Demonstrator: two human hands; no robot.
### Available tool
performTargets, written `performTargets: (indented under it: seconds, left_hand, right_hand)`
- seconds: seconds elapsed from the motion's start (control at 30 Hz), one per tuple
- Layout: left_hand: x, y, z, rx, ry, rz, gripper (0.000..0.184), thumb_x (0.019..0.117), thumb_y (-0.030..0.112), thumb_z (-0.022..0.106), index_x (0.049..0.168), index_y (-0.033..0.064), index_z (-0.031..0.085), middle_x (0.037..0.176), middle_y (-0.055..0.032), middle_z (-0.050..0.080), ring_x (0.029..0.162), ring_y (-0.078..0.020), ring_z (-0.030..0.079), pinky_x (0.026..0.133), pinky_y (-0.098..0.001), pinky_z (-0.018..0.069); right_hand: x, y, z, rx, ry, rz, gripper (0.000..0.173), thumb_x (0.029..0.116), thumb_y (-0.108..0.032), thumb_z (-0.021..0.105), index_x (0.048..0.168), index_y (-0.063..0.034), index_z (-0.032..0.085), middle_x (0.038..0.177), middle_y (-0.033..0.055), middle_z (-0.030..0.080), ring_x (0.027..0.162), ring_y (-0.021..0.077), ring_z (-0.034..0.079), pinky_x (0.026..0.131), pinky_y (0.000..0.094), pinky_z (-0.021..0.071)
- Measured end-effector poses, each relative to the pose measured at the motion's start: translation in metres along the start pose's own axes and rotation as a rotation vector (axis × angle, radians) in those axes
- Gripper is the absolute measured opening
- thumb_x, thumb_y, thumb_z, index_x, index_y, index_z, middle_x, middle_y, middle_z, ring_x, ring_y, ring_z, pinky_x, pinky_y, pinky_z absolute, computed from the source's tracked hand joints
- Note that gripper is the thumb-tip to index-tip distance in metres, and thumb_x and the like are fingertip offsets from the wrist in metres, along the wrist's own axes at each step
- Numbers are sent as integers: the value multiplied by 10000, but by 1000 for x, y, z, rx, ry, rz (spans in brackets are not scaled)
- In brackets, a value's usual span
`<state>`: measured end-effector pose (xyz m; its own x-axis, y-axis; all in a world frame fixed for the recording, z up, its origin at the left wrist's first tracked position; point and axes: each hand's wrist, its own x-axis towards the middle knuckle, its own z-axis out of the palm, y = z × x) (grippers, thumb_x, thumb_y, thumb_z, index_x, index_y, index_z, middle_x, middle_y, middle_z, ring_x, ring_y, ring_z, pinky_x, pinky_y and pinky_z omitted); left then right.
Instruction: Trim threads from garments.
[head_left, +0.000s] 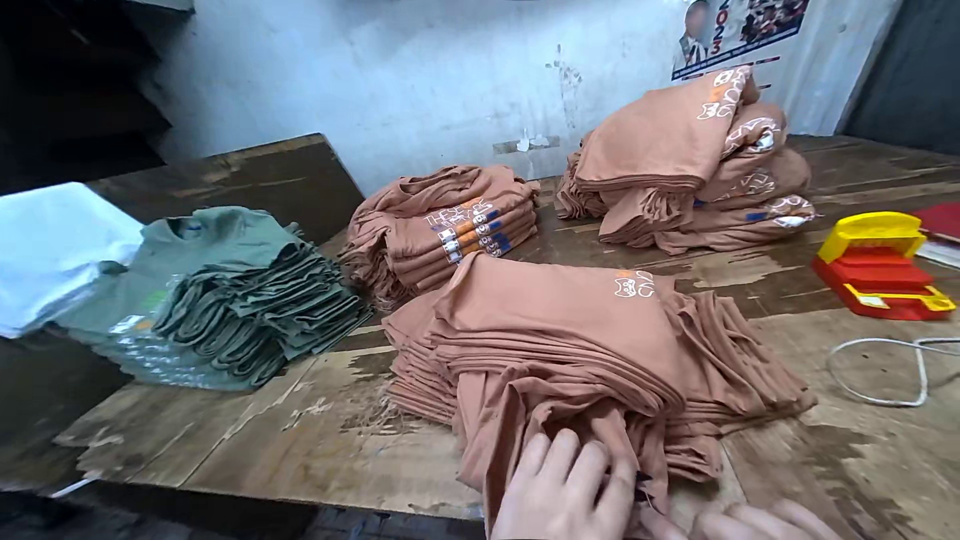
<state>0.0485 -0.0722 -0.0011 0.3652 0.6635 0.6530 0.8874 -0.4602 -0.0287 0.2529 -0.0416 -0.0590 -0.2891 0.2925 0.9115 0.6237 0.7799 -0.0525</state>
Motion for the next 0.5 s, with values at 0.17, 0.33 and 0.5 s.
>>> performTargets:
  seconds: [0.17,0.33,0.5]
  left_hand:
    - [-2,-3,10,-1,88,-52,191,941,125,645,1045,191,791,958,2,740,866,-207,658,736,-379,503]
    - [-13,-20,9,-213,112,-231,194,959,248,680,1123,234,783,1002,40,739,919,-155,668,774,-358,530]
    - [-26,-31,0,-316,56,-235,194,964,260,695,1134,225,778,1003,36,727,935,-141,652,798,-343,517]
  right_hand:
    - [-4,-8,4,-8,-109,86,198,912,-437,726,873,-244,744,967,0,679,1049,179,566,1044,412,306]
    - [4,-20,16,-107,-14,158,296,881,-505,745,1062,-272,741,1045,9,631,1054,181,551,1011,408,343]
    - [5,-21,24,277,23,367,86,959,-303,701,943,-234,749,1052,-19,638,1107,88,567,1009,294,429]
